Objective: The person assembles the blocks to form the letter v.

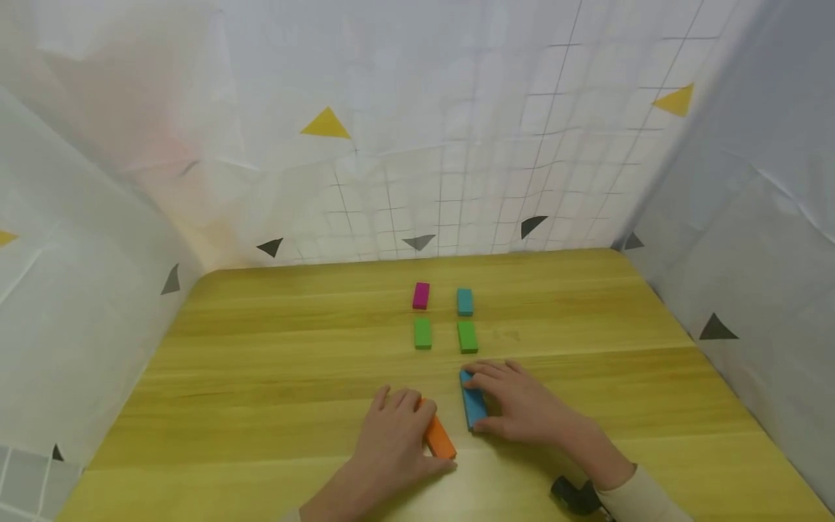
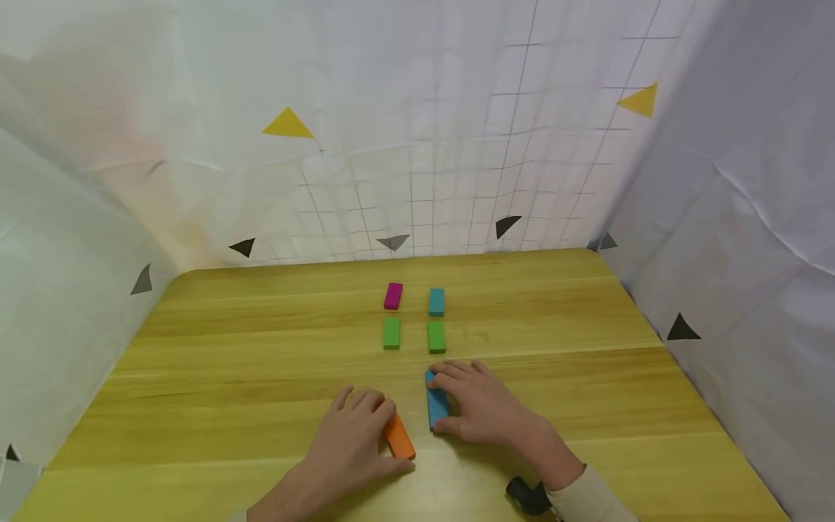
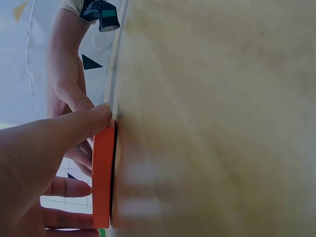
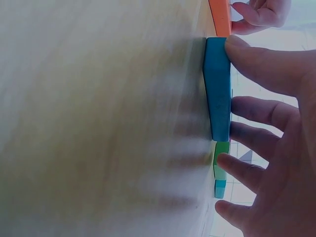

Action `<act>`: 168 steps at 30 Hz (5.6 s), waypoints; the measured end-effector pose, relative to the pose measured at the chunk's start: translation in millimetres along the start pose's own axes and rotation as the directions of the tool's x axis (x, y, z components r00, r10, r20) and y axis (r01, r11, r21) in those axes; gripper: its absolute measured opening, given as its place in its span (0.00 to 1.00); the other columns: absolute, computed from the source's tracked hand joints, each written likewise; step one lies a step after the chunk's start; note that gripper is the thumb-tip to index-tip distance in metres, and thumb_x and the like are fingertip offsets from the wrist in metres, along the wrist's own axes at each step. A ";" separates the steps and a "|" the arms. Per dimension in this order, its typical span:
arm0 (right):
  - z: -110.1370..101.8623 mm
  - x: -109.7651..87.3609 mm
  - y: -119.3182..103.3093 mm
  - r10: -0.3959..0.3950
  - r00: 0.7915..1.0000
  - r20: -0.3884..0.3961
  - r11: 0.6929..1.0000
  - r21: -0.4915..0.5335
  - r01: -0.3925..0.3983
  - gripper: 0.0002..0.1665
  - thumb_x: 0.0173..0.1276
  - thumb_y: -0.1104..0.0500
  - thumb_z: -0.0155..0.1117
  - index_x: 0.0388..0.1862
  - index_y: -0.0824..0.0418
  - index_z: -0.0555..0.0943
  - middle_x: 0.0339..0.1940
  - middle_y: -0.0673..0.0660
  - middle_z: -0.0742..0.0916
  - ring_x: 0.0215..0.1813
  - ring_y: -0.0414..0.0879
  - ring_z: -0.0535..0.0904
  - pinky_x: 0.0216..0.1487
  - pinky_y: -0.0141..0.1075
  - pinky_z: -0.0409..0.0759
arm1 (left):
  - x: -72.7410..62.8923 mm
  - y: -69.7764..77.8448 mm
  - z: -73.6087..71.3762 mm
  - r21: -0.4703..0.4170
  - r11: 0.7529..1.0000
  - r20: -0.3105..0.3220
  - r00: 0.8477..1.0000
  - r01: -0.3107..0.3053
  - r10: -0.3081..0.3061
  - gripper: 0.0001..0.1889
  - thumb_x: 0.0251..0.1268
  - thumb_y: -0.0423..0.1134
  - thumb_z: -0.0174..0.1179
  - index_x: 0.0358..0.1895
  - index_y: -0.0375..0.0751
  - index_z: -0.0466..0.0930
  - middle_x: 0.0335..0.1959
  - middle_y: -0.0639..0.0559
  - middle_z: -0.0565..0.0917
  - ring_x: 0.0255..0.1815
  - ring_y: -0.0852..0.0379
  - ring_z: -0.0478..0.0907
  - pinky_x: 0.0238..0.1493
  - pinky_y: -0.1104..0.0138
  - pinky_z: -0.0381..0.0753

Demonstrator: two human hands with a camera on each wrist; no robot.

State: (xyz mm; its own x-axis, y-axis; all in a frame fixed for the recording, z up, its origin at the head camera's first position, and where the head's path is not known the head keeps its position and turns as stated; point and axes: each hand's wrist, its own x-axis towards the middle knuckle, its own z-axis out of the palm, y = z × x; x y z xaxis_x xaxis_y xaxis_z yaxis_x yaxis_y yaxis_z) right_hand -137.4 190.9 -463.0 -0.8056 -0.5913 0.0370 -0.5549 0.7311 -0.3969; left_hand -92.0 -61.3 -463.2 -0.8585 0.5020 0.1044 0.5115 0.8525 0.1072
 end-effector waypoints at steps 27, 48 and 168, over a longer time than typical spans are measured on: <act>-4.0 -0.3 -1.9 0.000 1.000 0.020 1.000 0.019 0.000 0.34 0.59 0.39 0.72 0.63 0.49 0.77 0.74 0.50 0.73 0.76 0.52 0.66 0.73 0.65 0.58 | -4.9 -4.6 -10.6 -0.024 1.000 0.027 1.000 0.001 -0.001 0.27 0.53 0.75 0.58 0.45 0.60 0.79 0.53 0.57 0.82 0.61 0.49 0.75 0.68 0.39 0.64; -7.3 1.4 -2.5 -0.007 0.999 0.039 1.000 0.025 0.006 0.37 0.54 0.44 0.77 0.62 0.50 0.77 0.73 0.51 0.74 0.77 0.54 0.64 0.74 0.64 0.57 | -3.2 -10.7 -13.0 -0.050 0.997 0.011 0.998 -0.056 0.056 0.14 0.62 0.61 0.62 0.41 0.60 0.79 0.48 0.59 0.82 0.57 0.52 0.78 0.63 0.42 0.71; -20.1 -20.4 -43.3 0.038 0.982 -0.185 0.996 -0.068 -0.051 0.35 0.49 0.40 0.79 0.54 0.48 0.79 0.66 0.54 0.79 0.67 0.53 0.74 0.71 0.59 0.66 | 2.1 -28.2 -7.0 -0.190 0.976 -0.050 0.994 -0.103 0.095 0.09 0.60 0.58 0.67 0.34 0.61 0.81 0.45 0.63 0.83 0.52 0.56 0.81 0.60 0.46 0.74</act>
State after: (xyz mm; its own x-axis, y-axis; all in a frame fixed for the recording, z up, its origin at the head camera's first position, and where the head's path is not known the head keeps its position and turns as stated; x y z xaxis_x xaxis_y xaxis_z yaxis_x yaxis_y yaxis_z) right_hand -101.1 178.2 -428.2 -0.8504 -0.4903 0.1908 -0.5259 0.7819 -0.3348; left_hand -108.0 -85.3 -459.2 -0.8034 0.5724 0.1637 0.5942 0.7533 0.2818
